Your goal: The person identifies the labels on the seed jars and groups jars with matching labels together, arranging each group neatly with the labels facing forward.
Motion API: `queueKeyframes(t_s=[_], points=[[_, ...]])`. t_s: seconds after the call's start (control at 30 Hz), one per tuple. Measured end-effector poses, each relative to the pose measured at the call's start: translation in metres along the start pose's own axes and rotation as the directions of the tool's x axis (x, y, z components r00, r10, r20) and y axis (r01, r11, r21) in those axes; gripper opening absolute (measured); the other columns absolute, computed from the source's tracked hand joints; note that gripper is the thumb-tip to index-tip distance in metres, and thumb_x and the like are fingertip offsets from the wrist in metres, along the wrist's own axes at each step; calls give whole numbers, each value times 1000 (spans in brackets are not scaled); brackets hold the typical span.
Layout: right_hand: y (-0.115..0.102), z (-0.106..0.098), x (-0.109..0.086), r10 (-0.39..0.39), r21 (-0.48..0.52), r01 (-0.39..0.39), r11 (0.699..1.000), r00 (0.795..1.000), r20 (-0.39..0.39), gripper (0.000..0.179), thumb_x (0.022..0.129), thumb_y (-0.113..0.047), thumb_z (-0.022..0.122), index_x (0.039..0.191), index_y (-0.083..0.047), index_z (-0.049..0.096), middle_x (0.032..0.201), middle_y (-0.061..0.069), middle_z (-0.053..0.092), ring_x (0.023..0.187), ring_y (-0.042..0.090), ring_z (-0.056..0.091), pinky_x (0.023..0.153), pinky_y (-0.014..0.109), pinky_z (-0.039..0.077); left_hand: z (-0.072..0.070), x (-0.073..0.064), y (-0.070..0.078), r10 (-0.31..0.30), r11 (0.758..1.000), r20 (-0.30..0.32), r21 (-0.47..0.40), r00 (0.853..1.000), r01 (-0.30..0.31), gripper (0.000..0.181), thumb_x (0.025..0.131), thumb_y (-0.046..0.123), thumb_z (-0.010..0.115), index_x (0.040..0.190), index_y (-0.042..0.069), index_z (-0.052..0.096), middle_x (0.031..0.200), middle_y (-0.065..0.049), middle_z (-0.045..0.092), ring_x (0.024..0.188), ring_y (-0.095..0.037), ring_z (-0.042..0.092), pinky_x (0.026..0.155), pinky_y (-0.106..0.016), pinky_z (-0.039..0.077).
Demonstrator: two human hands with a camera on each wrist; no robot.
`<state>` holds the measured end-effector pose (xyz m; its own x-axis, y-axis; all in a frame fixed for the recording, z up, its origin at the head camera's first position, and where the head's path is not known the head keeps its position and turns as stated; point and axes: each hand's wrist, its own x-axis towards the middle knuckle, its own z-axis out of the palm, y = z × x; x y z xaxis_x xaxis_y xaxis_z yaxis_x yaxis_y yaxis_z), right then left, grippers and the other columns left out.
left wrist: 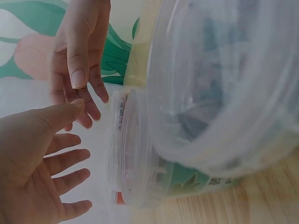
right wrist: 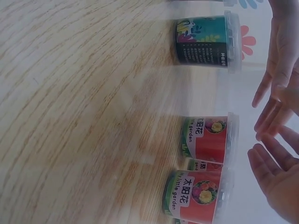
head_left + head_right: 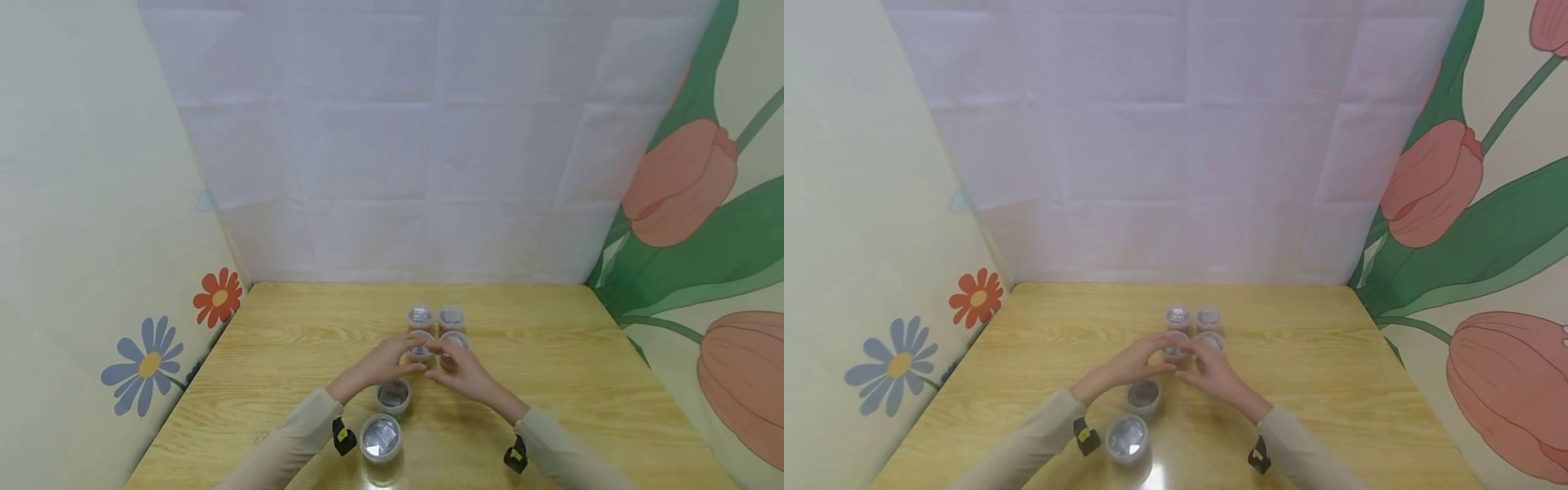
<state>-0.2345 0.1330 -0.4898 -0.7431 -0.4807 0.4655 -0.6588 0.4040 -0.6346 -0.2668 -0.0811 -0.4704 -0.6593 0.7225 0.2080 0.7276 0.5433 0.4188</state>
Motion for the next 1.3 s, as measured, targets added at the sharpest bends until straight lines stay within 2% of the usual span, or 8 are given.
queueKeyframes(t_s=[0.23, 0.5, 0.77, 1.03, 1.3], points=[[0, 4, -1, -24, 35, 23, 999, 1000, 19, 48, 82, -18, 71, 120, 6, 53, 116, 20, 60, 103, 35, 58, 83, 47, 52, -2, -6, -3, -28, 999, 8, -43, 1000, 29, 57, 91, 39, 57, 137, 8, 45, 143, -10, 42, 131, -29, 38, 106, -48, 34], [-5, 8, -3, -5, 53, 3, 999, 999, 47, 48, 80, -15, 72, 119, 6, 53, 114, 20, 58, 101, 37, 58, 81, 47, 53, -2, -13, -6, -51, 996, 15, -68, 999, 52, 56, 89, 39, 60, 135, 9, 47, 138, -10, 47, 128, -27, 41, 105, -46, 36], [4, 14, -6, -54, 35, 53, 998, 998, 43, 49, 80, -21, 72, 120, 1, 54, 114, 18, 59, 97, 36, 59, 76, 42, 54, -1, -19, -9, -36, 996, 25, -84, 999, 38, 55, 89, 37, 61, 134, 8, 48, 137, -9, 48, 127, -27, 43, 103, -47, 37], [-1, 17, -8, 40, 79, -50, 996, 991, 125, 51, 81, -23, 71, 124, -3, 52, 120, 16, 56, 104, 35, 56, 82, 44, 52, -3, -25, -5, -24, 993, 61, -113, 998, 31, 58, 89, 42, 59, 135, 10, 47, 139, -5, 47, 129, -24, 40, 106, -46, 34], [-2, 21, -8, 43, 64, -53, 997, 987, 152, 52, 81, -21, 71, 125, -2, 51, 124, 15, 55, 108, 32, 55, 86, 44, 51, 0, -28, -13, 9, 993, 68, -116, 998, -1, 60, 88, 48, 57, 135, 13, 47, 137, -4, 49, 127, -22, 44, 104, -42, 37]])
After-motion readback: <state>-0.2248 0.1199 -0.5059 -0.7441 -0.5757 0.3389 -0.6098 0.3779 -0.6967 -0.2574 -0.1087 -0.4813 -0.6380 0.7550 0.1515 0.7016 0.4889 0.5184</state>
